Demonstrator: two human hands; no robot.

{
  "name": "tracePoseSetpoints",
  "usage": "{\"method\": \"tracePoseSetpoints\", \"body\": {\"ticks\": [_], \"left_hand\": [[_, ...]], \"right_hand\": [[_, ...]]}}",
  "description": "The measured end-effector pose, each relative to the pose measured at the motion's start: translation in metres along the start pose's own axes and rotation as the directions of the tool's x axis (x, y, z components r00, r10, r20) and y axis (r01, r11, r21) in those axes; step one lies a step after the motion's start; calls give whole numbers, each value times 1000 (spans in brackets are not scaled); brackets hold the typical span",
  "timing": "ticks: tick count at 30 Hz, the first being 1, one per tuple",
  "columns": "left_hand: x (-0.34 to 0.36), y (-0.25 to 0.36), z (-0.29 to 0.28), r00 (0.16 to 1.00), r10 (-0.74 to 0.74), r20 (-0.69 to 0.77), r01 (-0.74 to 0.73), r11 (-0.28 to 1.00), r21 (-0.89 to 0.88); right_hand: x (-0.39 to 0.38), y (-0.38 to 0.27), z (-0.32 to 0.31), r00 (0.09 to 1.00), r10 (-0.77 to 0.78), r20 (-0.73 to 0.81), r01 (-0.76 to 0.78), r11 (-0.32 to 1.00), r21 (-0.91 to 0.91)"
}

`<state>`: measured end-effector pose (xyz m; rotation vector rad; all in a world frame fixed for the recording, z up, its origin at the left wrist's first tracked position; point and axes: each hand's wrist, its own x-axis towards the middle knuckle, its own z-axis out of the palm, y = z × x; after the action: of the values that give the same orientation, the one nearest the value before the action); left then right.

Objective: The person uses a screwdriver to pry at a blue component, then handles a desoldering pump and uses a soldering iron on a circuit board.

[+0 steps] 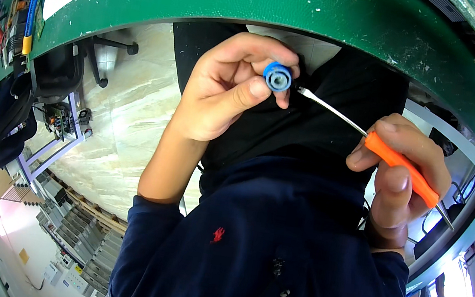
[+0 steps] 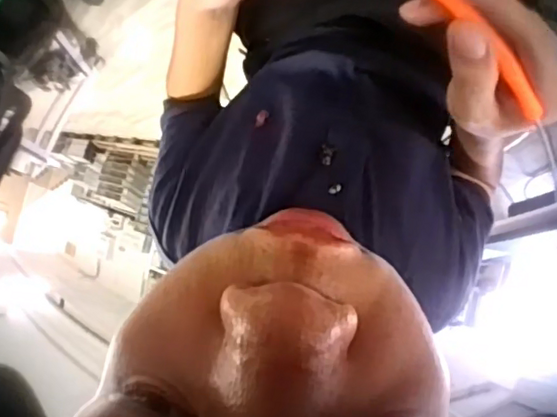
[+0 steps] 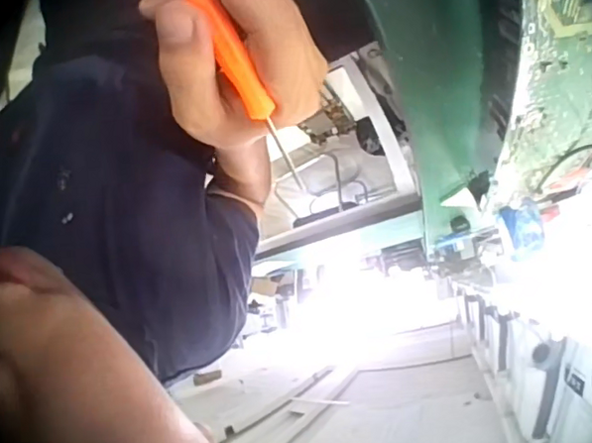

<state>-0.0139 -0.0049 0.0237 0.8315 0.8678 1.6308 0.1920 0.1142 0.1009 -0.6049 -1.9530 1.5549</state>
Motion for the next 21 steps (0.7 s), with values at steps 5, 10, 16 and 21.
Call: {"method": "tracePoseSetpoints", "body": {"ticks": [5,10,16,21], "left_hand": [[-1,-2,2,999,4,-37,-5,999,-41],[2,-5,6,995,71,-65,-79,987,-140],[1,-6,7,993,102,-61,-107,990,-89],[0,-4,9,990,123,-66,-121,992,23]], "right_hand": [[5,8,-1,983,-176,54,181,980,-84],[6,12,-2,967,-237,97,246,965,-87],[9,13,-1,948,-272,165,289,953,-92],[8,14,4,950,-277,145,294,950,-110]]}}
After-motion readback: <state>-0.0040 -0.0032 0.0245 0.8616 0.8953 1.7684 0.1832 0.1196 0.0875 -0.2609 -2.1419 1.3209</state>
